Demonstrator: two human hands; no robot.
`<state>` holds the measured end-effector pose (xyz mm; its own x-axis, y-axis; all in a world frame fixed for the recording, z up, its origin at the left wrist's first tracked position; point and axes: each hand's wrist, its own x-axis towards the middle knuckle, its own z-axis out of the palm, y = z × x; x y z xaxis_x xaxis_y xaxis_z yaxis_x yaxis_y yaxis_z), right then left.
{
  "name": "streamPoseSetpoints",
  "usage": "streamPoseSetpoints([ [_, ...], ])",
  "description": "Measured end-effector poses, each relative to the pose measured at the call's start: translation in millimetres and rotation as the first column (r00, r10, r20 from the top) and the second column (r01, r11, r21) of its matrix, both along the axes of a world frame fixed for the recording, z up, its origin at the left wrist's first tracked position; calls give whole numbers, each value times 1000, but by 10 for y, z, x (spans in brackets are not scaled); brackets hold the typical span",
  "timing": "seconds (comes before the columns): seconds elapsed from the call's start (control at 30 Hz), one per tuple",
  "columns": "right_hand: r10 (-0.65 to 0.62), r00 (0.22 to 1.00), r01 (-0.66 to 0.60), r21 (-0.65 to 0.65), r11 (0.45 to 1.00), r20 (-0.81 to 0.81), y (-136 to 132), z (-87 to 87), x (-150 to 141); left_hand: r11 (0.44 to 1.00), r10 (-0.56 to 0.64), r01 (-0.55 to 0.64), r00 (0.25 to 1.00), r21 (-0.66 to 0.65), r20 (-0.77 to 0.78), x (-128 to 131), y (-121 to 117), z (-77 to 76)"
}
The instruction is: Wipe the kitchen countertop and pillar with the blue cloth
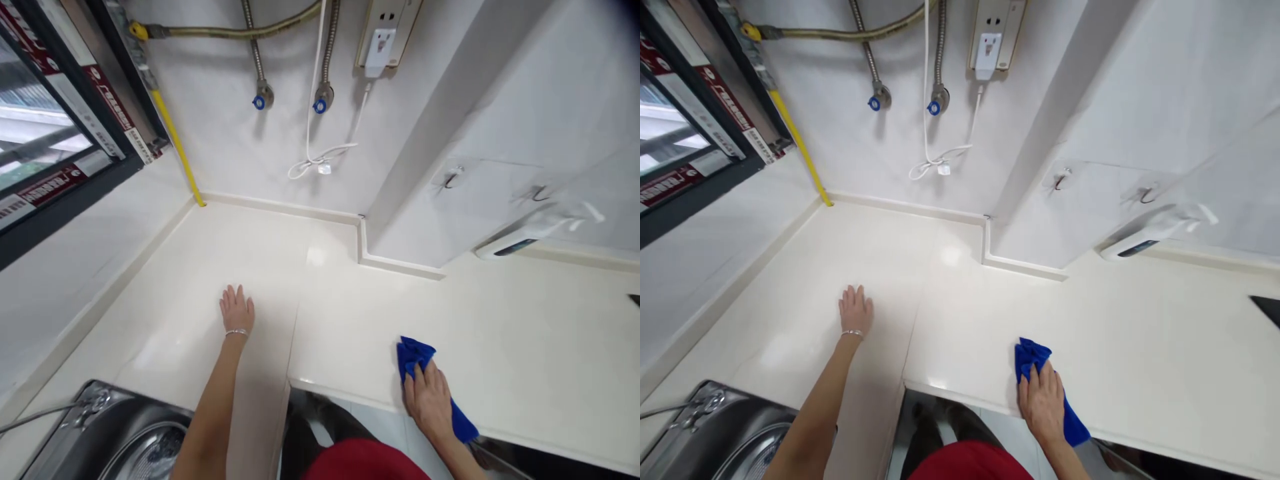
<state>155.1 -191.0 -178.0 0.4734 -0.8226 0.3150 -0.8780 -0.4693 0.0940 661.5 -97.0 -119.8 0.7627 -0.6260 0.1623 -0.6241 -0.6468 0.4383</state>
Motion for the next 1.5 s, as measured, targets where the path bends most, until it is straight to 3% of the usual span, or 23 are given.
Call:
streamPoseSetpoints([
  [0.2, -197, 980, 197, 50, 979, 0, -46, 104, 436, 1000, 6, -6, 1000, -9, -10, 288, -493, 83],
  [0.3, -222, 975, 222, 104, 969, -18, -153, 214, 663, 999, 51, -51, 997, 0, -51, 407, -749, 90],
  [0.43, -141, 990, 143, 173, 975, -22, -326, 335, 957, 987, 146, -134, 979, 88, -142, 420, -968, 91],
  [0.63, 14, 999, -24, 268, 963, 42, -703, 444, 1657, 977, 166, -166, 986, 134, 11, 306, -1036, 102],
  [0.87, 247, 964, -264, 300, 917, 95, -1515, 581, 2667, 973, 171, -185, 979, 140, 109, 279, -1082, 135],
  [1.0, 272, 952, -301, 262, 917, 141, -2057, 619, 3126, 974, 172, -193, 971, 120, 166, 265, -1107, 139],
  [1.1, 193, 965, -233, 249, 940, 175, -2435, 597, 3368, 970, 175, -201, 967, 133, 187, 276, -1117, 137],
  [1.2, -76, 967, 19, 228, 973, 245, -2752, 576, 3563, 962, 169, -204, 968, 183, 187, 300, -1115, 122],
  [1.3, -297, 904, 234, 224, 946, 307, -3012, 590, 3742, 960, 162, -198, 970, 200, 182, 325, -1103, 75],
  [1.5, -396, 863, 332, 238, 913, 315, -3301, 607, 4104, 962, 154, -194, 967, 194, 201, 356, -1079, -12],
])
